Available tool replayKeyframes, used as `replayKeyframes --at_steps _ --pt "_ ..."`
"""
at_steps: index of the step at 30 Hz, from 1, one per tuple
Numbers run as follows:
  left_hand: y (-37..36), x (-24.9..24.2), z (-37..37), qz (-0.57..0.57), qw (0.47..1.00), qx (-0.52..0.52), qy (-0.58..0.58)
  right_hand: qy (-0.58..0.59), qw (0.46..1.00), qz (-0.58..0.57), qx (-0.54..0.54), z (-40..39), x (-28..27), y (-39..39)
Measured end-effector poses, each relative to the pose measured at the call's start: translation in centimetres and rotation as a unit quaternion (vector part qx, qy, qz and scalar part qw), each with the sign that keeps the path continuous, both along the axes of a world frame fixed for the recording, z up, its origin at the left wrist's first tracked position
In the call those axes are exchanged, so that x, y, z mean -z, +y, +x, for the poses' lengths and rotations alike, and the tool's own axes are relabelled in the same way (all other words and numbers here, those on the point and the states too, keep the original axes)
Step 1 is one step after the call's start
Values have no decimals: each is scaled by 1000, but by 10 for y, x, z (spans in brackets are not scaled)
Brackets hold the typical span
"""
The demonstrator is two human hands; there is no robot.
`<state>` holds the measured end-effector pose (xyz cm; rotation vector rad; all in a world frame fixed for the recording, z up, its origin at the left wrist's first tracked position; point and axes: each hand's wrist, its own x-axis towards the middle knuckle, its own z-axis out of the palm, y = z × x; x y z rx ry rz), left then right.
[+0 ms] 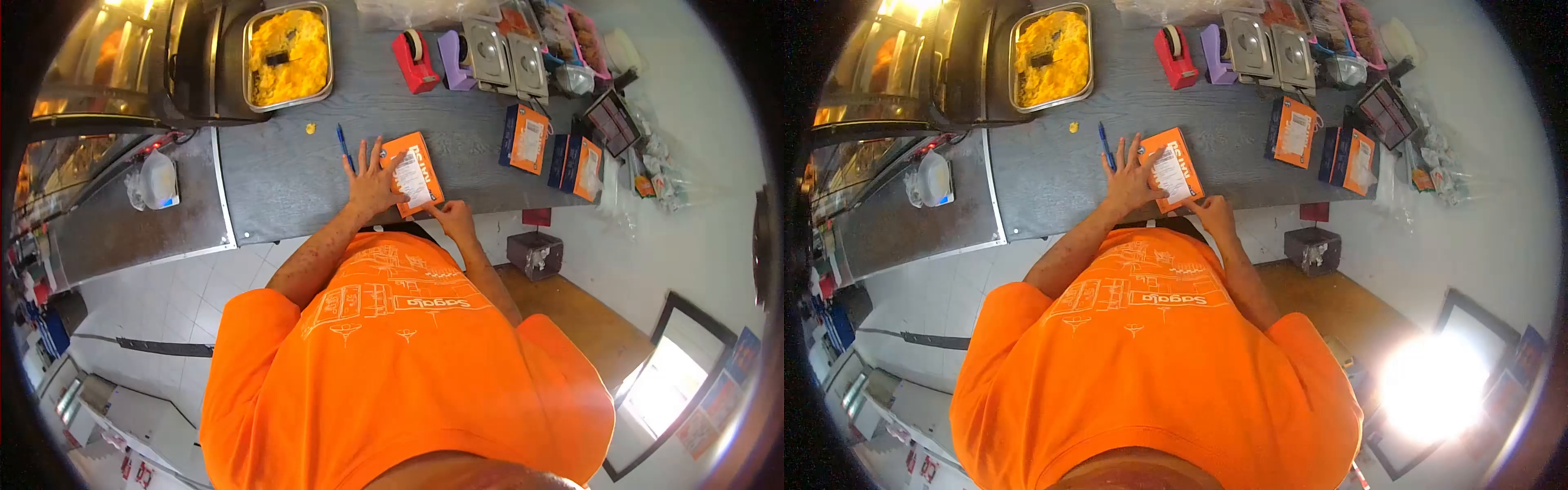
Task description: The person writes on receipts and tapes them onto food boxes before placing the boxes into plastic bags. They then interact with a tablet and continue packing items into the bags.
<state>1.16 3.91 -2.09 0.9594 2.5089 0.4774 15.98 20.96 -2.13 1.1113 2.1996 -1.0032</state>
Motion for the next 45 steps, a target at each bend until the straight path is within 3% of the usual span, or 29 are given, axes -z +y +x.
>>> replayKeyframes --at_steps 2,3,5,6,8,13,15,16,17,19,21,22,23,24,25,26,28,29,31,33,35,38,41,43,45 --pt "-2 0 1 0 1000 2 -2 264 961 44 -71 19 39 5" --pt "-2 1 2 1 1000 5 -2 264 961 46 -67 24 50 10" --pt "0 2 1 1 1000 11 -2 339 890 188 -239 23 64 24" --pt "-1 3 3 0 1000 17 1 342 891 189 -233 22 66 30" --pt "2 5 1 -7 1000 27 12 334 830 235 -380 12 66 46" --pt "3 18 11 -20 999 38 0 356 815 200 -411 -2 56 57" --pt "10 28 24 112 983 -145 9 395 796 145 -435 -8 51 57" --pt "18 26 31 117 973 -198 -15 417 778 102 -459 -11 47 58" --pt "28 24 39 121 973 -197 -10 438 755 59 -484 -12 42 59" --pt "53 22 51 114 954 -266 -75 404 756 83 -509 -14 18 80" --pt "79 21 46 79 966 -247 -13 495 822 107 -258 -26 -16 118" --pt "91 14 40 28 991 -133 -11 517 823 155 -174 -38 -40 153" --pt "105 9 34 -24 1000 -16 -8 551 823 118 -71 -48 -46 194" --pt "121 6 29 -49 997 60 3 604 734 302 -78 -67 -61 248" --pt "134 4 27 -50 997 58 11 540 729 418 -54 -80 -76 294" --pt "146 1 26 -43 991 124 33 497 731 464 -59 -95 -96 330" --pt "167 -14 30 -98 975 194 44 426 683 586 -97 -126 -89 409" --pt "169 -4 36 -101 976 185 47 434 681 582 -100 -137 -79 442" --pt "164 28 51 17 969 150 196 293 716 601 -202 -158 -51 495" --pt "162 7 67 -3 983 109 151 212 759 573 -225 -171 -35 524" --pt "148 1 81 79 995 12 67 185 753 582 -245 -177 -28 536" --pt "139 -12 83 1 993 -50 107 202 749 580 -250 -188 -15 544" --pt "130 -3 67 -35 991 -53 119 153 795 527 -258 -183 -40 544" --pt "131 1 60 -2 990 -42 133 192 830 500 -158 -181 -57 539" --pt "131 5 58 14 985 -24 169 202 857 452 -146 -176 -61 551"
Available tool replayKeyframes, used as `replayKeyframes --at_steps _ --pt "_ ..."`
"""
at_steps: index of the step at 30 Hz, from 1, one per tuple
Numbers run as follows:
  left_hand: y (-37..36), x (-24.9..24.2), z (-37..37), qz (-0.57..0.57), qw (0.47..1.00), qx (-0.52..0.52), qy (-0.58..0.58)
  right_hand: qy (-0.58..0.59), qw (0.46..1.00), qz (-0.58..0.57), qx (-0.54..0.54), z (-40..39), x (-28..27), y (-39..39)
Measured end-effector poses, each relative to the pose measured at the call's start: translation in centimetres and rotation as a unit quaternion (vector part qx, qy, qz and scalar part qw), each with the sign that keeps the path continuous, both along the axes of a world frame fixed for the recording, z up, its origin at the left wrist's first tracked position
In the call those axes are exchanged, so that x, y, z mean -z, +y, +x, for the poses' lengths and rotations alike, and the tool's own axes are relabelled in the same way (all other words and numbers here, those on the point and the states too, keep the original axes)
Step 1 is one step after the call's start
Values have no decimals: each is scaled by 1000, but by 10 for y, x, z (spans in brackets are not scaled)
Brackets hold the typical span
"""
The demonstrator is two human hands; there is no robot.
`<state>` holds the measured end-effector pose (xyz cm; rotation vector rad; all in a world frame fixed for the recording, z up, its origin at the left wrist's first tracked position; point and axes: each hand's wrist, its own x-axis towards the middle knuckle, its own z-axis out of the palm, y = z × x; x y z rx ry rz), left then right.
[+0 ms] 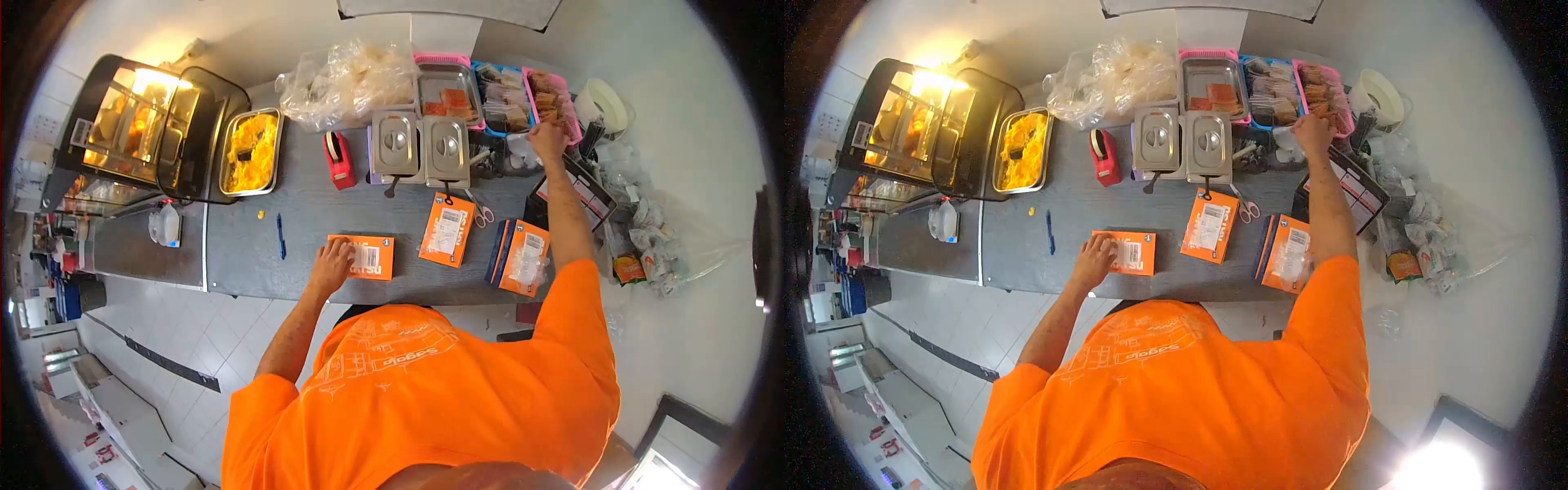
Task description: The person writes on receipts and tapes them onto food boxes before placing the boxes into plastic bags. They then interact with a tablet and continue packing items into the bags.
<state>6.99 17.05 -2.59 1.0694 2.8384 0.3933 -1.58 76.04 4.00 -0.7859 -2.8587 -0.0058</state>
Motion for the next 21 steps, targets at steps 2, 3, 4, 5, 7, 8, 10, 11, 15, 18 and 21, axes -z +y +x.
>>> replayKeyframes --at_steps 2,3,4,5,7,8,10,11,15,18,21 --pt "1 1 -1 5 1000 -4 -21 23 995 -93 25 6 -9 6" --pt "2 1 0 11 999 -6 -40 39 998 -49 11 13 -11 5" --pt "2 2 -1 10 999 -6 -42 37 998 -49 11 16 -15 5" --pt "5 -2 -2 -12 998 -14 -53 68 992 -104 8 18 -17 7" --pt "7 -8 -4 -35 997 -21 -66 160 979 -124 -31 25 -15 9" --pt "8 -9 -6 -38 999 -19 -28 160 979 -124 -30 28 -17 4" --pt "10 -8 -15 -41 999 -15 6 366 887 -278 -45 35 -21 -7" --pt "8 -3 -20 -38 999 -6 16 416 863 -286 -37 43 -36 -34" --pt "3 13 -33 -24 990 -37 -134 503 738 -446 -60 78 -58 -192" --pt "-4 16 -32 15 995 1 -94 349 803 -436 -208 108 -30 -343" --pt "-13 -7 -27 93 993 48 -53 115 873 -363 -304 112 43 -415"
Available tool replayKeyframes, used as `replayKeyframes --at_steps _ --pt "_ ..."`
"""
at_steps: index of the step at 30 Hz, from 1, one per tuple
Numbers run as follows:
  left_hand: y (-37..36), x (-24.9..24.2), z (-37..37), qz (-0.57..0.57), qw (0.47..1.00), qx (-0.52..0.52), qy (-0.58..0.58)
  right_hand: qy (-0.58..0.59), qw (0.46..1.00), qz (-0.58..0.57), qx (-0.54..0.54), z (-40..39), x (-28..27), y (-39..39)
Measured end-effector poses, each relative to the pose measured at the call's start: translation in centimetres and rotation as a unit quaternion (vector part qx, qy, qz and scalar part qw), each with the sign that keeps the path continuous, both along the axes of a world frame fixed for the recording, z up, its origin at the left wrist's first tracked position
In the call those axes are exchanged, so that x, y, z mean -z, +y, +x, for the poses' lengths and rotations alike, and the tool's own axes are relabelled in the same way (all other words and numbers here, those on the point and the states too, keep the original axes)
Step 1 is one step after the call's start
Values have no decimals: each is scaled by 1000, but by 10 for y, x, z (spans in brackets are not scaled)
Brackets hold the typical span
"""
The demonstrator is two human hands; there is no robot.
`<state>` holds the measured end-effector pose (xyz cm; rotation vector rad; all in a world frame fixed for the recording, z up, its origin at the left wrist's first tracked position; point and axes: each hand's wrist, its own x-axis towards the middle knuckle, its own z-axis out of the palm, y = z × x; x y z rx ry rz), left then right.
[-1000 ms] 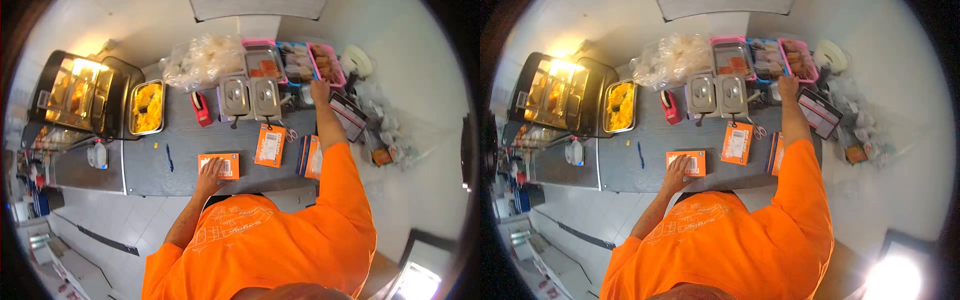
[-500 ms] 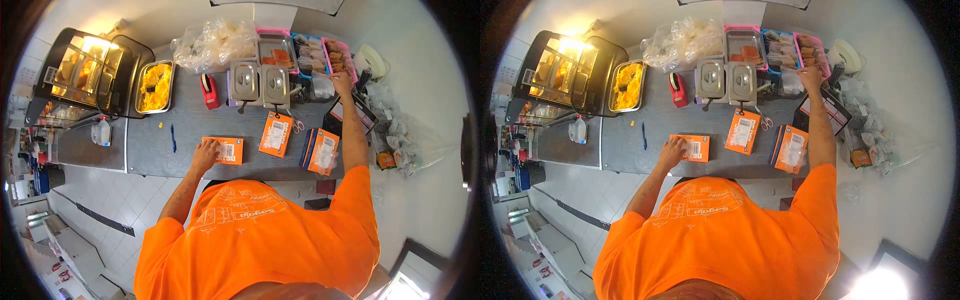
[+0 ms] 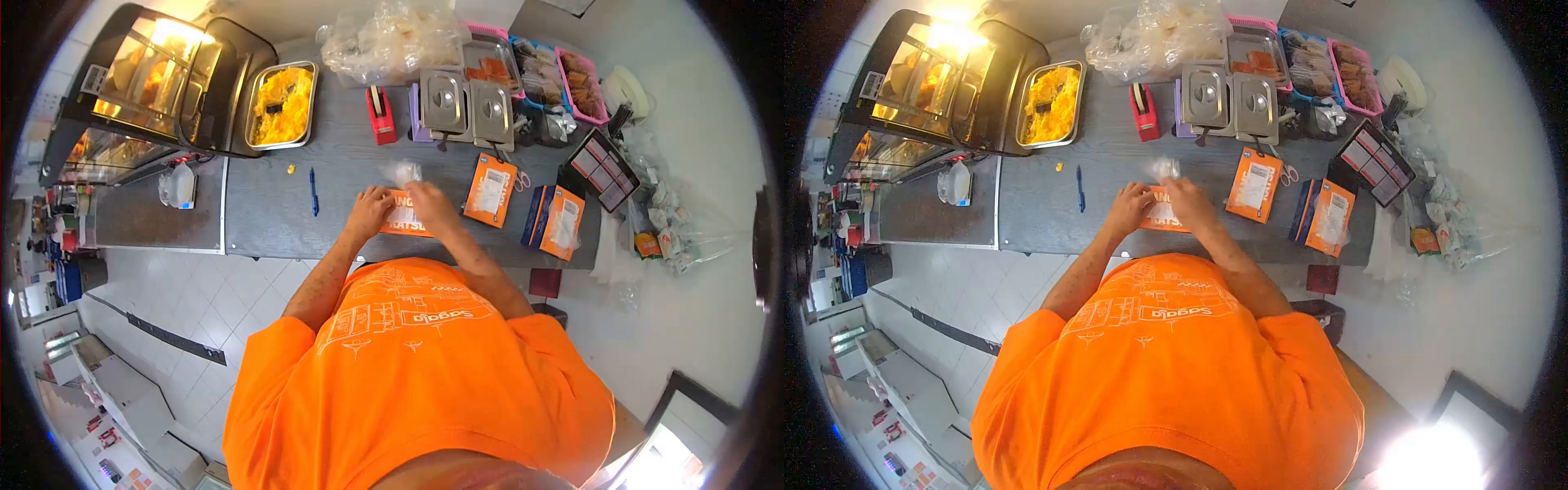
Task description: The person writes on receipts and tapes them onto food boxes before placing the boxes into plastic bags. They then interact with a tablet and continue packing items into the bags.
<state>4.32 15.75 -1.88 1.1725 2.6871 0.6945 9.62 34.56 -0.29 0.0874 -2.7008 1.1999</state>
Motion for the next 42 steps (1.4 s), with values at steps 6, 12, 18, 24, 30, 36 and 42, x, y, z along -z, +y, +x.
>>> replayKeyframes --at_steps 6,12,18,24,30,36,42 --pt "-11 34 3 120 978 29 -167 -109 992 -50 -33 -13 35 -28" --pt "-8 25 -8 -24 991 80 -107 -78 985 -98 121 -13 32 -24" --pt "-2 31 -24 -89 987 129 -41 -97 982 -23 158 3 14 -42" --pt "7 23 -61 32 967 248 -40 85 953 -143 254 68 -29 7" --pt "-2 92 -89 74 870 159 -462 257 763 -26 593 186 -20 154" --pt "-50 81 -4 171 891 -171 -383 311 415 -164 839 371 33 381" --pt "-8 68 53 92 855 -509 -48 303 296 -478 770 496 83 507"
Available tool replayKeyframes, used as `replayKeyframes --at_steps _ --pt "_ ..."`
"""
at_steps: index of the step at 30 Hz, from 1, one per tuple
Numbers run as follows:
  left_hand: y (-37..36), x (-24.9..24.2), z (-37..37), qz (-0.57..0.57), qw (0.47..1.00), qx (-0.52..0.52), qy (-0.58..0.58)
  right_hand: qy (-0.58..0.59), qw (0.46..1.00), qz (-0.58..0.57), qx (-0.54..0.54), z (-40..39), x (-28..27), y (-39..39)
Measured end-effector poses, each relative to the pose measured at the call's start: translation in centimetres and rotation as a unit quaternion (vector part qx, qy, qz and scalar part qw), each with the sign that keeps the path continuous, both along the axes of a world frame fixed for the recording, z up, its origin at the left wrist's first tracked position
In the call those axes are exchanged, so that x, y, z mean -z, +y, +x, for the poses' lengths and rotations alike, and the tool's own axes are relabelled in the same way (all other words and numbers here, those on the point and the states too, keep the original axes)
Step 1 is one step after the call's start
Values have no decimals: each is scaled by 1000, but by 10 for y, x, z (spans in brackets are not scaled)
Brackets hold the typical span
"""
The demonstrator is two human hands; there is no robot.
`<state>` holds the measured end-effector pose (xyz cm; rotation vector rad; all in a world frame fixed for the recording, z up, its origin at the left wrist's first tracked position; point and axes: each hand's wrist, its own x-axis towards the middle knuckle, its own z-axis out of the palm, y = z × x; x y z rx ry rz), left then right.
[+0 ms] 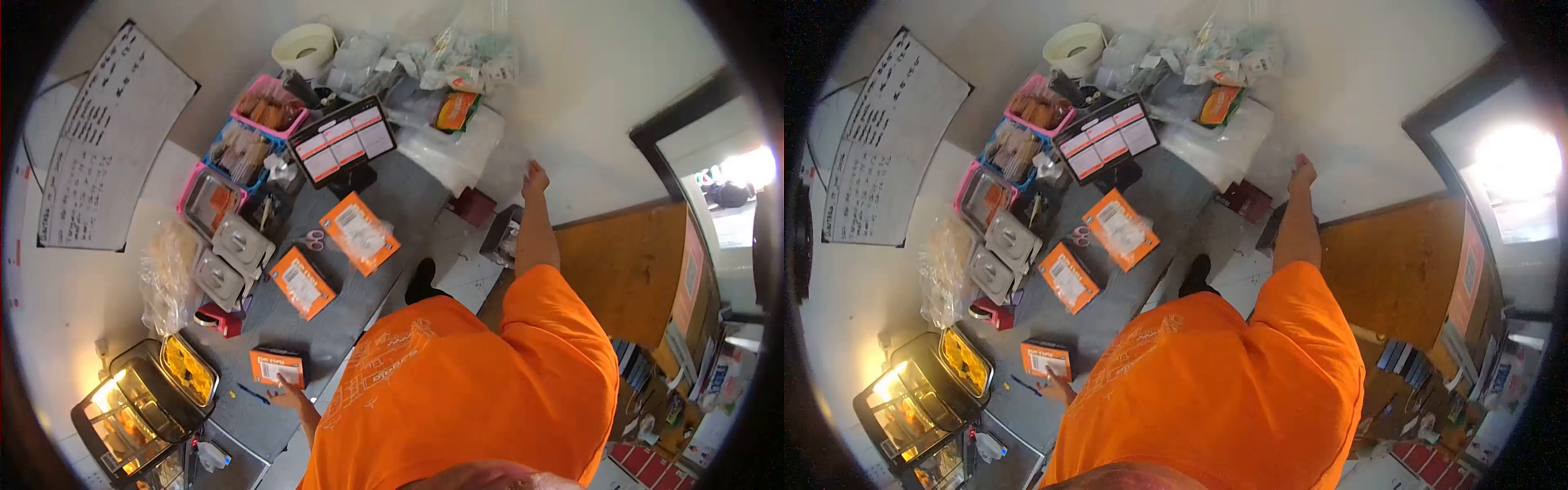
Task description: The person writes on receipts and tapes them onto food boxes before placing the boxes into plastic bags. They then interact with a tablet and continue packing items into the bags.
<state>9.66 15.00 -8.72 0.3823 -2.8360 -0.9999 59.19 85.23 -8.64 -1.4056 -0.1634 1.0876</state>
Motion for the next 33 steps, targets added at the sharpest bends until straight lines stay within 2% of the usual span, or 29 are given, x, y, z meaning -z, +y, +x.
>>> replayKeyframes --at_steps 1,2,3,4,5,6,7,8,10,11,13,14,15,16,18,20,22,23,24,25,26,27,28,29,31,33 --pt "13 -5 2 -3 1000 -4 3 119 990 41 -69 4 1 9" --pt "22 -9 4 -20 999 16 45 123 989 36 -73 6 6 21" --pt "29 -14 5 -37 995 35 85 29 963 -24 -267 9 10 32" --pt "37 -16 7 -11 988 92 121 -67 888 -82 -448 11 15 43" --pt "46 -22 14 -16 988 89 123 -63 886 -83 -452 -2 14 51" --pt "57 -27 19 -33 978 139 151 -268 817 -114 -497 -25 14 60" --pt "69 -32 23 -50 964 190 178 -460 709 -136 -516 -40 11 66" --pt "78 -36 26 -75 956 215 188 -456 710 -136 -519 -45 19 73" --pt "99 -42 35 -78 956 214 183 -642 606 -57 -466 -59 66 84" --pt "104 -43 38 -77 958 213 175 -638 608 -53 -470 -61 82 86" --pt "112 -42 35 -89 962 190 173 -695 628 39 -349 -61 100 91" --pt "118 -43 34 -107 959 197 173 -694 628 45 -350 -66 77 83" --pt "123 -42 34 -125 956 204 171 -690 614 -21 -383 -70 32 64" --pt "130 -40 34 -77 955 219 185 -683 595 -89 -414 -74 -9 52" --pt "152 -57 37 -64 958 225 164 -689 581 -64 -429 -71 -34 56" --pt "162 -58 32 -51 958 235 159 -693 568 -43 -441 -64 -34 63" --pt "178 -69 34 -34 957 238 161 -568 693 44 -442 -58 -23 77" --pt "187 -77 36 -17 956 244 161 -569 693 42 -441 -62 -22 74" --pt "198 -85 39 -16 956 247 158 -343 849 45 -399 -66 -21 69" --pt "209 -93 41 49 957 246 148 -92 940 45 -325 -66 -20 64" --pt "221 -100 42 114 953 243 138 -97 941 45 -321 -63 -11 64" --pt "233 -106 41 117 953 244 134 42 962 88 -254 -60 5 66" --pt "244 -111 39 170 934 279 143 180 958 130 -181 -58 12 65" --pt "253 -119 37 222 911 311 153 177 958 131 -181 -55 4 60" --pt "274 -137 37 224 901 343 145 327 901 215 -188 -45 -36 47" --pt "298 -156 38 229 885 382 137 288 910 231 -191 -47 -108 19"
